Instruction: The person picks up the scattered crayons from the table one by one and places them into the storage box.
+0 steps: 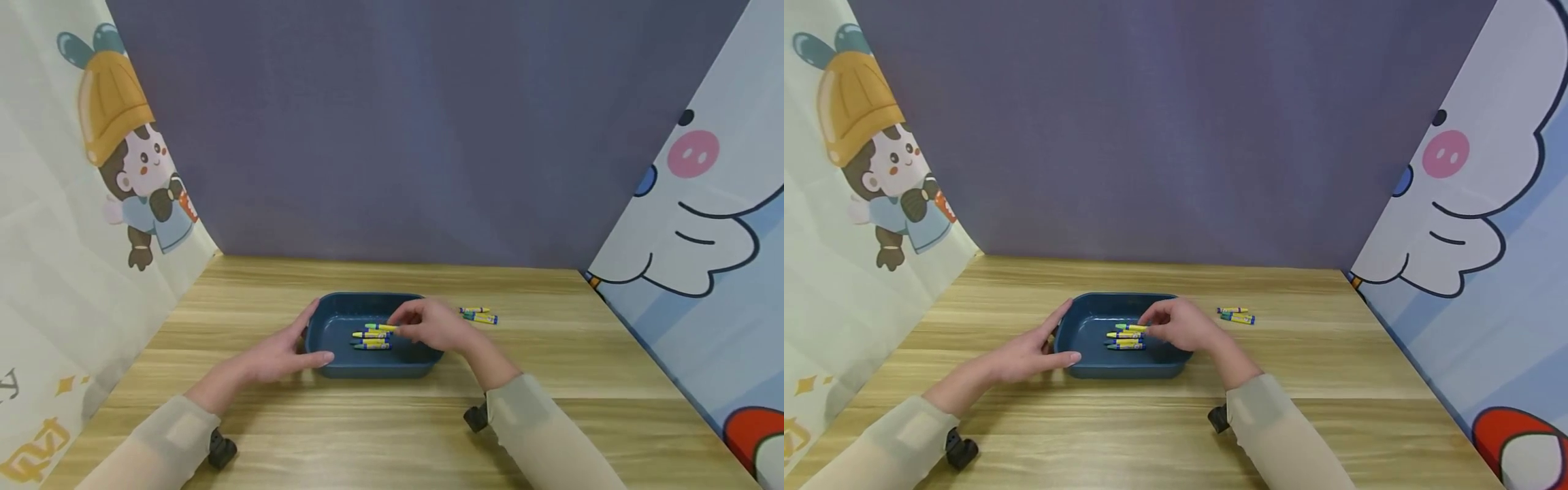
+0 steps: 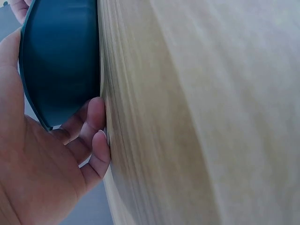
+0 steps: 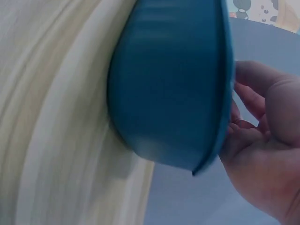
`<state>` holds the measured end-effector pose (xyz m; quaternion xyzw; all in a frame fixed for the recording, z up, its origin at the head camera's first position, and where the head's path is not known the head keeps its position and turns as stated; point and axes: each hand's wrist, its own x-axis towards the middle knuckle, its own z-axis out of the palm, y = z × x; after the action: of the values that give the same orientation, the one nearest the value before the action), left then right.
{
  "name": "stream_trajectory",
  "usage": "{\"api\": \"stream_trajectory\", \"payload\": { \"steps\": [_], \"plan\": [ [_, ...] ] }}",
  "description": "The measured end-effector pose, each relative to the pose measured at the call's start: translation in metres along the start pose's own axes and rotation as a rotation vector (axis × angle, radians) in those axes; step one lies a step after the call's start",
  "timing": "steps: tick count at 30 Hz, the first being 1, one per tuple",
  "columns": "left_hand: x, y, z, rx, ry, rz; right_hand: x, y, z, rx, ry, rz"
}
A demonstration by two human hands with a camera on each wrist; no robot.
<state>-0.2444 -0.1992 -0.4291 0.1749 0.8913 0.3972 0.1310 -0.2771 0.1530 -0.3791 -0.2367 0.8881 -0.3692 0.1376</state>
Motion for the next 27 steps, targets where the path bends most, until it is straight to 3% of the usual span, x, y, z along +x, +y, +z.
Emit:
{"api": "stream_trajectory", "payload": {
  "steps": [10,20,27],
  "plan": [
    [0.0,-0.003,-0.002,-0.015,-0.003,0.058,0.014,-0.005,0.02,0.016,-0.086,0.028],
    [0.003,-0.009,0.0,-0.008,-0.003,0.042,0.023,-0.002,0.034,-0.186,-0.065,0.036],
    [0.01,-0.015,0.003,0.0,0.0,0.044,0.027,0.002,0.039,-0.239,-0.048,0.056]
  ]
}}
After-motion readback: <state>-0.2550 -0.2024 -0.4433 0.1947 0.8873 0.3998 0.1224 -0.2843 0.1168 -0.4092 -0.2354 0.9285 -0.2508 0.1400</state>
